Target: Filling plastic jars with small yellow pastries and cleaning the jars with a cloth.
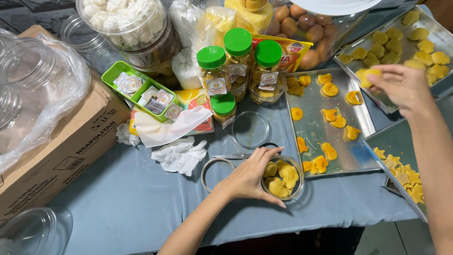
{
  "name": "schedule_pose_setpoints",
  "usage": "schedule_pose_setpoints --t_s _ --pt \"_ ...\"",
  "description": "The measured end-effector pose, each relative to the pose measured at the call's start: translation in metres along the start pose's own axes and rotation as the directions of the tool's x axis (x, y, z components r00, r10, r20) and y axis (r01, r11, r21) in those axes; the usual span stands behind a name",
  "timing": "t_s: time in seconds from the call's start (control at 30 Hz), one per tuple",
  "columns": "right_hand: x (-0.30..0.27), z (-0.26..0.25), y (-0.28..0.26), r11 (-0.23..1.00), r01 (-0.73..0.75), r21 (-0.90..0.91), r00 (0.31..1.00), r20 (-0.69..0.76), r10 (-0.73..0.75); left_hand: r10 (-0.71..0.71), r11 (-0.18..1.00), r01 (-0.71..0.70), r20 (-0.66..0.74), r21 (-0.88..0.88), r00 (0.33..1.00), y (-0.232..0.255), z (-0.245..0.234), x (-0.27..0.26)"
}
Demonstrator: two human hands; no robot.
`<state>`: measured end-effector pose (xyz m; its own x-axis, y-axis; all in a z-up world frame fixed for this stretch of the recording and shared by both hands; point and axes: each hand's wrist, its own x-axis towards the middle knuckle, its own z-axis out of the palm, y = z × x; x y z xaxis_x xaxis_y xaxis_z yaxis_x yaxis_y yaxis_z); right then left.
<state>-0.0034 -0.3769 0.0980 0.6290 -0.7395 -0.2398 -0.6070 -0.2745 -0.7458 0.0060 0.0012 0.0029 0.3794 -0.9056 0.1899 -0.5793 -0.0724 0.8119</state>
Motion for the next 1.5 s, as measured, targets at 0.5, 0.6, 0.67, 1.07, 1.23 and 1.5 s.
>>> schedule_pose_setpoints --t_s 0.5,0.6,0.67,1.07,1.23,1.5 --pt "-0.186 0.119 0.031 0.947 0.316 -0.053 0.752 0.623 -0.216 0.021 0.998 -0.022 0.01 0.066 1.0 -0.002 0.006 -0.001" --pt "-0.181 0.131 0.051 0.917 0.391 -0.072 0.757 0.592 -0.276 0.007 0.998 -0.007 0.007 0.065 1.0 -0.003 0.005 -0.002" --pt "-0.178 0.132 0.059 0.876 0.472 -0.102 0.748 0.573 -0.336 0.006 0.998 -0.006 0.011 0.061 1.0 -0.002 0.004 -0.002" --pt "-0.175 0.121 0.054 0.666 0.735 -0.127 0.616 0.535 -0.578 0.071 0.997 -0.071 0.007 -0.014 0.997 0.004 -0.002 0.001" --pt "-0.131 0.065 0.013 0.76 0.646 -0.063 0.752 0.223 -0.621 0.025 0.998 -0.017 -0.149 0.056 0.988 -0.01 0.014 0.002" --pt "0.108 -0.009 0.085 0.783 0.25 -0.57 0.948 -0.021 -0.318 0.136 0.991 -0.137 0.032 0.007 0.99 0.0 -0.004 -0.002"
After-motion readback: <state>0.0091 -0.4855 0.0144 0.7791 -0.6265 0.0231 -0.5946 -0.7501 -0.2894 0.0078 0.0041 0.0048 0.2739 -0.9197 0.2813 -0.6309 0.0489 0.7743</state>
